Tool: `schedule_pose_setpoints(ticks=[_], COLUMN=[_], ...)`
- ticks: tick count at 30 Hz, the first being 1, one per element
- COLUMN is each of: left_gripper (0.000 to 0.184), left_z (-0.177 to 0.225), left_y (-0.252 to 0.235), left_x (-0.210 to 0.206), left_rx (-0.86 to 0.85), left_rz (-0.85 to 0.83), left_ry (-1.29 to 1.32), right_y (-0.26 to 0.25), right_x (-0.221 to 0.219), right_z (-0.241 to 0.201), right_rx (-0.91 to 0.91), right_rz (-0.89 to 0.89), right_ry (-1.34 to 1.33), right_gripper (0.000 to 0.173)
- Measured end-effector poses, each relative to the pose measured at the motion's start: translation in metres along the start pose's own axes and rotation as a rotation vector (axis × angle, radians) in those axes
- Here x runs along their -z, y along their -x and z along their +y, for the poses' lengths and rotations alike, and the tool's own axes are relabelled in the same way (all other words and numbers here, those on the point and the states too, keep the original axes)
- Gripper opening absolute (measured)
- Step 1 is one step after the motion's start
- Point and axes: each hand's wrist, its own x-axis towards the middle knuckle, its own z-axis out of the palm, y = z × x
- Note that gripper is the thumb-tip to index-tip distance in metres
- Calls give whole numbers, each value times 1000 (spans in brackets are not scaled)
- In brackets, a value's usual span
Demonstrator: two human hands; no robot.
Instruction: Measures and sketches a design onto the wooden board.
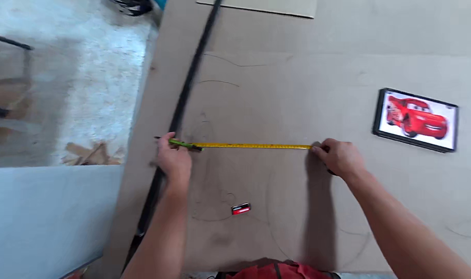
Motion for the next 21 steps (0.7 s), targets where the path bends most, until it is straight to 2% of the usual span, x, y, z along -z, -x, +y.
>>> schedule_pose_setpoints(ticks=[4, 14, 21], left_gripper=[39, 36, 34], left_z=[-6, -14, -11], left_y=[3, 12, 12], left_x=[-6, 4, 7], left_rx=[-89, -104, -75], left_rz=[12, 21, 28], left_ry=[-7, 0, -46], right_y=[-11, 18, 20], right_x=[8, -4, -3], right_z=[4, 36, 37], right_rx=[-53, -83, -110], right_rz=[-3, 31, 0], right_ry=[14, -61, -35], right_gripper=[50, 44, 44])
